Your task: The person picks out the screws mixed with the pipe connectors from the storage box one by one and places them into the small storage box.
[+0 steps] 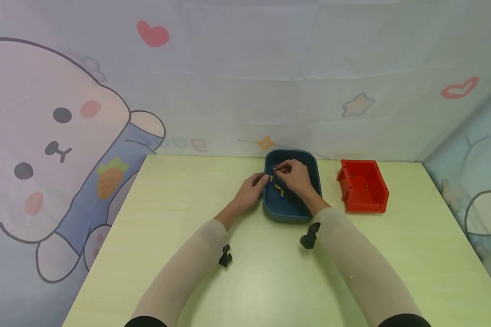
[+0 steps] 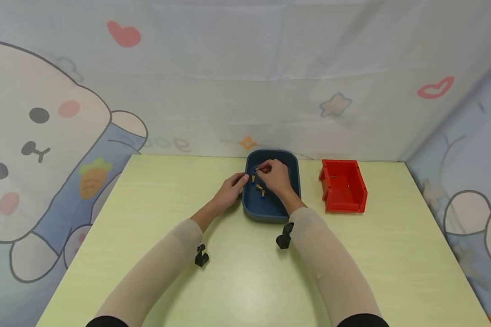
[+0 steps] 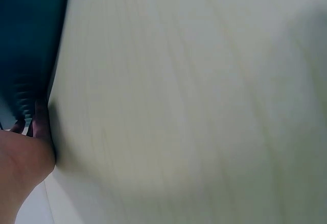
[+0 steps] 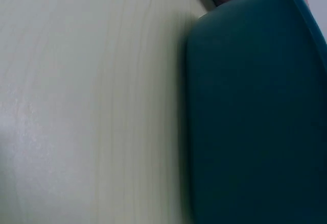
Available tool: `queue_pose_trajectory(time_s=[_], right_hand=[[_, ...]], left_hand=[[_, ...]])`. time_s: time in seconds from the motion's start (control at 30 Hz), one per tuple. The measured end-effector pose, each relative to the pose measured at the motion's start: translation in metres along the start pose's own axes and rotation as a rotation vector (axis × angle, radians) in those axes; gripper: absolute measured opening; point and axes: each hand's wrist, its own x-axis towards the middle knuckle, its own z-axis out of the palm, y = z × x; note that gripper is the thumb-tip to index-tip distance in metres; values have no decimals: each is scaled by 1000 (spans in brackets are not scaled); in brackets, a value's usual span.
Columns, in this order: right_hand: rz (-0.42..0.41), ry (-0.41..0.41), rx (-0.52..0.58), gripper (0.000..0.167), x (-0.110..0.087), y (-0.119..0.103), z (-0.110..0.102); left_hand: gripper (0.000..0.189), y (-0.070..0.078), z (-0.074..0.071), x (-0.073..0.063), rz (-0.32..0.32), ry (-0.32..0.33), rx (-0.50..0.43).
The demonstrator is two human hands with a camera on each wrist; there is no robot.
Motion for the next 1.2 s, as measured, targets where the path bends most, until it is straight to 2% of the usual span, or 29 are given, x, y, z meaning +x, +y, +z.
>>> queue_pose_trajectory(time_s=[0.5, 0.73, 1.2], right_hand=[[-12, -46, -103, 19, 1, 6, 5], [8, -79, -154, 21, 3, 5, 6], [-15, -77, -214, 21, 8, 11, 9]], left_hand=[[59, 1, 1, -2, -2, -13, -19], [61, 2, 0, -3, -6, -10, -18], [61, 5, 1, -5, 1, -4, -22]])
